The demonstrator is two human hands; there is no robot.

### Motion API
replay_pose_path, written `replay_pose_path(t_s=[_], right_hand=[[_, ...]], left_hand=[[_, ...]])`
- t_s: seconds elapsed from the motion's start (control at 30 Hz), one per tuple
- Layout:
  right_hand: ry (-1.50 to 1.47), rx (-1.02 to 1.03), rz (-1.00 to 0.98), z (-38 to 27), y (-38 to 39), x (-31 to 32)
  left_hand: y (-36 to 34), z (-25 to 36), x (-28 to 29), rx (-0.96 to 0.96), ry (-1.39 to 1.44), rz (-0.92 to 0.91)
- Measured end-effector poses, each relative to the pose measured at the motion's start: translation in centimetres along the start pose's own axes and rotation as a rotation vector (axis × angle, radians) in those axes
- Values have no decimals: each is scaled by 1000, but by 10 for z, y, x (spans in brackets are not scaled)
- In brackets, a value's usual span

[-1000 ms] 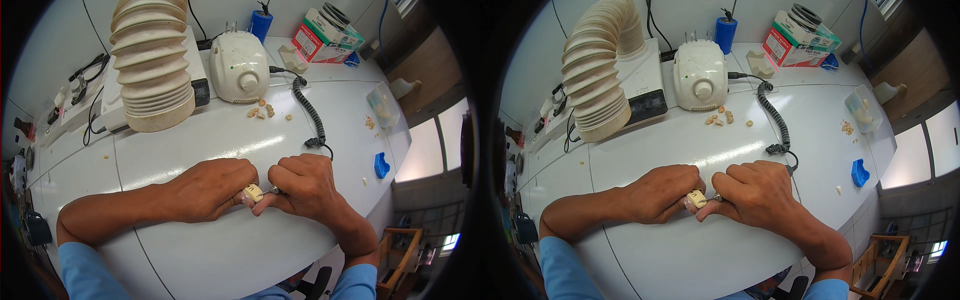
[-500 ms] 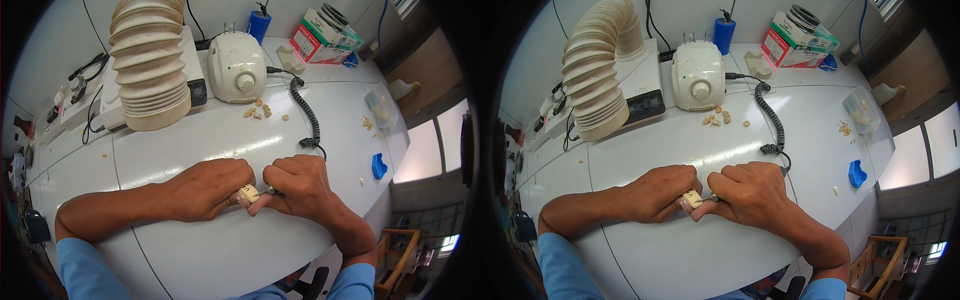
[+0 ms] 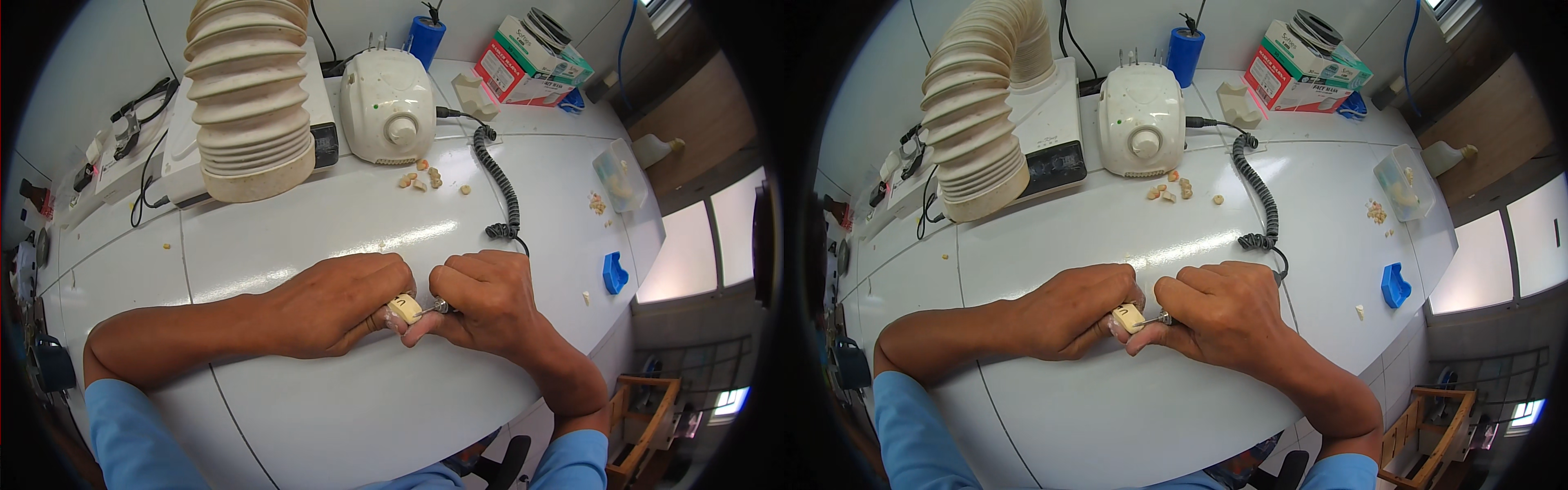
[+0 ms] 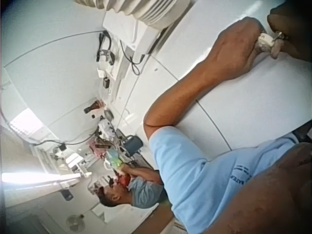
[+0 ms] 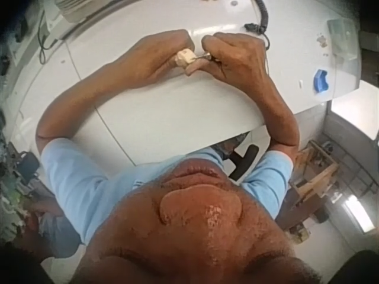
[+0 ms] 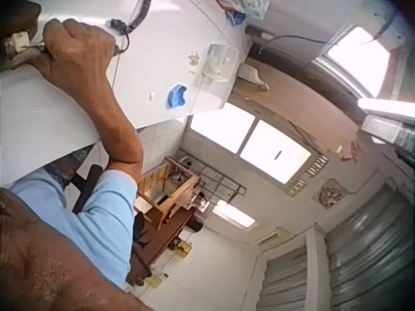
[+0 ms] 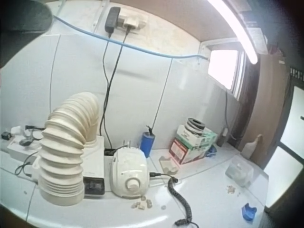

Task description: Trim and refine the edges of a dental plaster model using a hand tool.

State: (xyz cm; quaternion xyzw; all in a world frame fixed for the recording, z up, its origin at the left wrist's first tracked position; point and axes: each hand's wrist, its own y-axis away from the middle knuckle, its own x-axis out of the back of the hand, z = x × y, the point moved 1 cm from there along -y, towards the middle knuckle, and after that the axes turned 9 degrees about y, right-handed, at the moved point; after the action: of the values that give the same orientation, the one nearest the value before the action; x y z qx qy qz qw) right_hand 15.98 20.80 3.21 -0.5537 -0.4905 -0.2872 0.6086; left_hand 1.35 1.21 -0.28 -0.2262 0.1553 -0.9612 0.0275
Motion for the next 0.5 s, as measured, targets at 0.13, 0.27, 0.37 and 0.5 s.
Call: replay_pose_path(t_s=[0.13,0.27,0.37,0.5], right_hand=[[-42,-37,11,0,-1,-3],[-33,-5,28,-2,-2,0],[-36,0,5,-2,-3,3],[-41,-20,16,-1,-1,-2]], left_hand=[[-1,2,2,25,1,-11],[0,3,2,33,14,-13],[0,4,2,40,5,-13],[-1,4,2,37,3,-17]])
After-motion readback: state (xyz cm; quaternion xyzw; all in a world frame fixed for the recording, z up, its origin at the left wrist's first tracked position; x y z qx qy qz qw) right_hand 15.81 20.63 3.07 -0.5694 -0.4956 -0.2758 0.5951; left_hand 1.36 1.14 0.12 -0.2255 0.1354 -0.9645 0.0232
